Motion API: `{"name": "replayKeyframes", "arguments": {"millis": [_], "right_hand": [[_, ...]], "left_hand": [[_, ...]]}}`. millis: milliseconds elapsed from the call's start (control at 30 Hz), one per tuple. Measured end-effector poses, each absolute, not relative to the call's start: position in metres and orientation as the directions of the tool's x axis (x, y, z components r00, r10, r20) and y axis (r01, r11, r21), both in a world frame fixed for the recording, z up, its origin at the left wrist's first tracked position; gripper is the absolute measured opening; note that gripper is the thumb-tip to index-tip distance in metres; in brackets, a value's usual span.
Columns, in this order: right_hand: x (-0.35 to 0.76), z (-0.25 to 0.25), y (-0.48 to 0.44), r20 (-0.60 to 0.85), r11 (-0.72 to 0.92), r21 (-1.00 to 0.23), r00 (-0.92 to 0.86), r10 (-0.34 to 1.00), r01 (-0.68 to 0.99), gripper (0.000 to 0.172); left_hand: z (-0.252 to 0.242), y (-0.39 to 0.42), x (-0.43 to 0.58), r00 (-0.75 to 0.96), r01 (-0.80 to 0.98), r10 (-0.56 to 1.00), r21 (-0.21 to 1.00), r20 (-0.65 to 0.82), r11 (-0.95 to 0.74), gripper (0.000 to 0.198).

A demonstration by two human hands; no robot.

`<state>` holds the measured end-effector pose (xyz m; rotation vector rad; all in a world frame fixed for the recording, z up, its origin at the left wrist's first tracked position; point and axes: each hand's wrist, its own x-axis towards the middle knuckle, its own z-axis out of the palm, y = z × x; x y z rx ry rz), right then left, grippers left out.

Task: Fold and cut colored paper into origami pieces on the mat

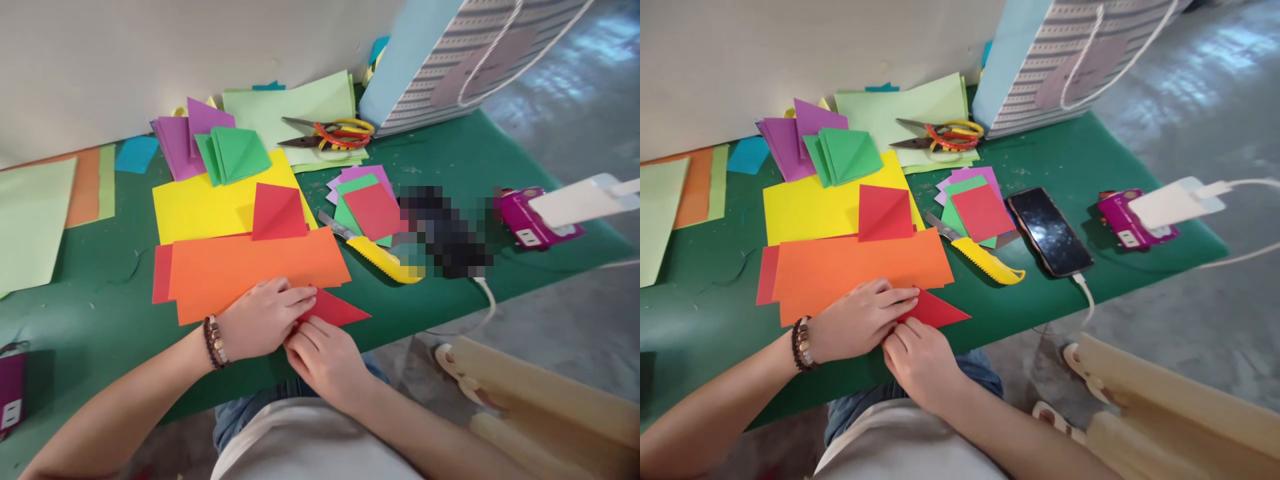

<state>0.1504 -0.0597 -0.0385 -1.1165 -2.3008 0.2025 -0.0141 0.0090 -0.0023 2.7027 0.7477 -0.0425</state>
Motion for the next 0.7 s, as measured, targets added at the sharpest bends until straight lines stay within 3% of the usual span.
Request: {"name": "replayKeyframes", "arguments": {"millis": [133,233,700], "right_hand": [[0.172,-0.039,-0.060,0.388,0.567,-0.432,-0.422,0.819,0.701,0.018],[0.193,-0.038,-0.057,0.395,0.490,-0.415,-0.333,0.856,0.766,0.014],[0.156,-0.038,-0.065,0.376,0.622,-0.388,-0.500,0.780,0.680,0.022]], "left_hand": [[0.003,0.010,-0.016,0.857,0.507,0.497,0.378,-0.132,-0.774,0.046],[0.005,0.010,-0.016,0.862,0.498,0.487,0.405,-0.140,-0.766,0.052],[0.002,0.013,-0.019,0.868,0.494,0.458,0.428,-0.192,-0.757,0.071]]}}
